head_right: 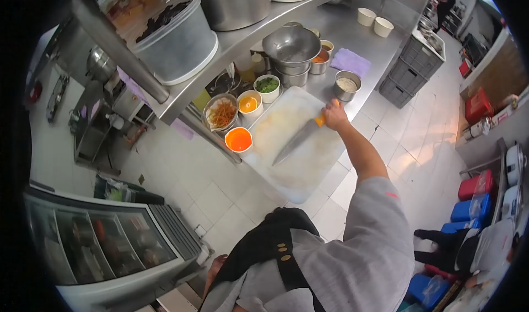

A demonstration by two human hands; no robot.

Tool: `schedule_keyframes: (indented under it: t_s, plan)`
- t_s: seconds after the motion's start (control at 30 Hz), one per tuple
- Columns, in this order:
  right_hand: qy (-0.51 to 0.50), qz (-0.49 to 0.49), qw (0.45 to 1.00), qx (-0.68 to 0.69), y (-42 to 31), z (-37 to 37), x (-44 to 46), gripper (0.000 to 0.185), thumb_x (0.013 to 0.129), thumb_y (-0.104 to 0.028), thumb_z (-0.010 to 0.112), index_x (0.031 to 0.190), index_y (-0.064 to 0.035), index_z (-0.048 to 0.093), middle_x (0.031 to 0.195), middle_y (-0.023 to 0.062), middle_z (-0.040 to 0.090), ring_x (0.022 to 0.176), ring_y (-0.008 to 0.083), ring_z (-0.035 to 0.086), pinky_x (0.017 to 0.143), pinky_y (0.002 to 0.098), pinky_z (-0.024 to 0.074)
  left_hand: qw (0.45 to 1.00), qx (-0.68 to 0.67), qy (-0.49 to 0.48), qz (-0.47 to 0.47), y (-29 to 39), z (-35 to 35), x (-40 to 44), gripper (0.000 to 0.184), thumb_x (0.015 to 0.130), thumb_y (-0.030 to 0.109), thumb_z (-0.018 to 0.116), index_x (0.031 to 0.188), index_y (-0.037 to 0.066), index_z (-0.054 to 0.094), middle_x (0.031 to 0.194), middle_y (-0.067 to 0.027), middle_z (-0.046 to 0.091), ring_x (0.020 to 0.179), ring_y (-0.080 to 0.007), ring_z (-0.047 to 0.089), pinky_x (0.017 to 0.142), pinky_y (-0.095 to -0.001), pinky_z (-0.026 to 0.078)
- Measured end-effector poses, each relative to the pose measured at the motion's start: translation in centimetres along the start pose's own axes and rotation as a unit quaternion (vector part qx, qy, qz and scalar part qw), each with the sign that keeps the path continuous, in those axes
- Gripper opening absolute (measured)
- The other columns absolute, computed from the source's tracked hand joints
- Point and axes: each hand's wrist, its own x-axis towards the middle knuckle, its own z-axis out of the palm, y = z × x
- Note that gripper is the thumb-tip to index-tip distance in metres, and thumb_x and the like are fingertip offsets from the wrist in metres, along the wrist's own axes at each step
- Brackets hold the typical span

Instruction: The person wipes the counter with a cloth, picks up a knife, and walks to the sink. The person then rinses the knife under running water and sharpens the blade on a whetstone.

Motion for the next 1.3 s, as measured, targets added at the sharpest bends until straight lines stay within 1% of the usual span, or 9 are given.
schedule_keyframes:
  t_s: [0.13, 0.27, 0.33, 0.4, 0.47, 0.67, 0.83, 1.0, 1.3]
  plan:
    - [-0.073, -0.065, 0.989, 0.111, -0.5, -2.1, -6.2, 0.027, 0.070, -0.017, 0.063, 0.096, -0.0118, 0.068, 0.098, 0.0112, 0.065, 0.103, 0.0325, 0.061, 0.082, 0.0497, 0.0493, 0.973, -0.193, -0.072, -0.104, 2.7, -2.3, 4.5, 0.055, 0.087, 0.028, 0.063, 0.139, 0.017, 0.049, 0.103, 0.0013, 0.063, 0.087, -0.0172, 0.061, 0.066, -0.0513, 0.054]
    - [-0.053, 0.045, 0.980, 0.184, -2.6, -3.6, -16.9, 0.023, 0.066, -0.012, 0.060, 0.089, -0.0119, 0.064, 0.082, 0.0124, 0.064, 0.079, 0.0357, 0.065, 0.066, 0.0483, 0.0510, 0.930, 0.127, -0.152, 0.310, 10.0, 5.4, 1.9, 0.055, 0.090, 0.008, 0.062, 0.141, 0.000, 0.045, 0.118, -0.0102, 0.063, 0.110, -0.0201, 0.060, 0.096, -0.0322, 0.048]
    - [-0.026, 0.119, 0.966, 0.229, -4.9, -5.0, -22.5, 0.017, 0.065, -0.009, 0.058, 0.081, -0.0109, 0.060, 0.077, 0.0124, 0.064, 0.077, 0.0370, 0.064, 0.063, 0.0490, 0.0509, 0.959, 0.104, -0.181, 0.190, 18.8, 10.9, 1.1, 0.045, 0.090, 0.009, 0.065, 0.133, -0.002, 0.053, 0.119, -0.0147, 0.063, 0.114, -0.0219, 0.060, 0.102, -0.0322, 0.045]
    - [-0.007, 0.194, 0.941, 0.276, -7.0, -7.1, -27.2, 0.020, 0.063, -0.007, 0.059, 0.083, -0.0080, 0.061, 0.077, 0.0147, 0.063, 0.075, 0.0384, 0.062, 0.063, 0.0476, 0.0503, 0.964, -0.043, -0.219, 0.145, 19.4, 13.5, 5.2, 0.030, 0.092, 0.009, 0.064, 0.120, -0.003, 0.061, 0.116, -0.0146, 0.064, 0.109, -0.0187, 0.061, 0.095, -0.0318, 0.049]
    - [0.025, 0.243, 0.917, 0.315, -8.4, -10.4, -30.3, 0.021, 0.062, -0.005, 0.060, 0.083, -0.0059, 0.061, 0.077, 0.0153, 0.063, 0.074, 0.0391, 0.062, 0.063, 0.0465, 0.0498, 0.971, 0.033, -0.167, 0.170, 28.0, 17.4, 3.5, 0.023, 0.095, 0.012, 0.062, 0.112, -0.002, 0.064, 0.113, -0.0125, 0.065, 0.103, -0.0152, 0.062, 0.088, -0.0303, 0.052]
    - [0.162, 0.325, 0.865, 0.346, -7.1, -12.6, -35.1, 0.024, 0.061, -0.006, 0.063, 0.084, -0.0067, 0.062, 0.075, 0.0151, 0.062, 0.070, 0.0386, 0.062, 0.062, 0.0464, 0.0517, 0.926, -0.057, -0.293, 0.232, 42.4, 34.9, 1.2, 0.031, 0.095, 0.010, 0.062, 0.123, 0.000, 0.055, 0.101, -0.0067, 0.064, 0.085, -0.0150, 0.060, 0.072, -0.0310, 0.050]
    - [0.229, 0.343, 0.856, 0.313, -0.4, -11.7, -38.9, 0.024, 0.060, -0.005, 0.063, 0.083, -0.0077, 0.060, 0.073, 0.0131, 0.059, 0.063, 0.0373, 0.060, 0.055, 0.0455, 0.0510, 0.901, -0.148, -0.376, 0.157, 44.3, 50.4, 1.6, 0.016, 0.090, 0.010, 0.070, 0.104, 0.005, 0.064, 0.092, -0.0007, 0.064, 0.076, -0.0086, 0.056, 0.063, -0.0275, 0.044]
    - [0.239, 0.401, 0.835, 0.292, 7.3, -12.3, -43.9, 0.020, 0.060, -0.003, 0.063, 0.078, -0.0073, 0.055, 0.070, 0.0113, 0.055, 0.060, 0.0353, 0.057, 0.052, 0.0446, 0.0478, 0.906, -0.099, -0.361, 0.196, 45.3, 62.6, -0.5, 0.006, 0.089, 0.008, 0.071, 0.088, 0.004, 0.068, 0.083, -0.0020, 0.066, 0.065, -0.0090, 0.055, 0.058, -0.0273, 0.044]
    - [0.296, 0.404, 0.821, 0.273, 21.1, -14.9, -48.7, 0.022, 0.057, 0.000, 0.061, 0.076, -0.0062, 0.052, 0.069, 0.0108, 0.051, 0.058, 0.0339, 0.054, 0.051, 0.0414, 0.0449, 0.849, -0.054, -0.393, 0.350, 49.8, 76.9, -4.4, 0.008, 0.089, 0.008, 0.070, 0.087, 0.000, 0.068, 0.080, -0.0029, 0.066, 0.067, -0.0089, 0.057, 0.058, -0.0250, 0.043]
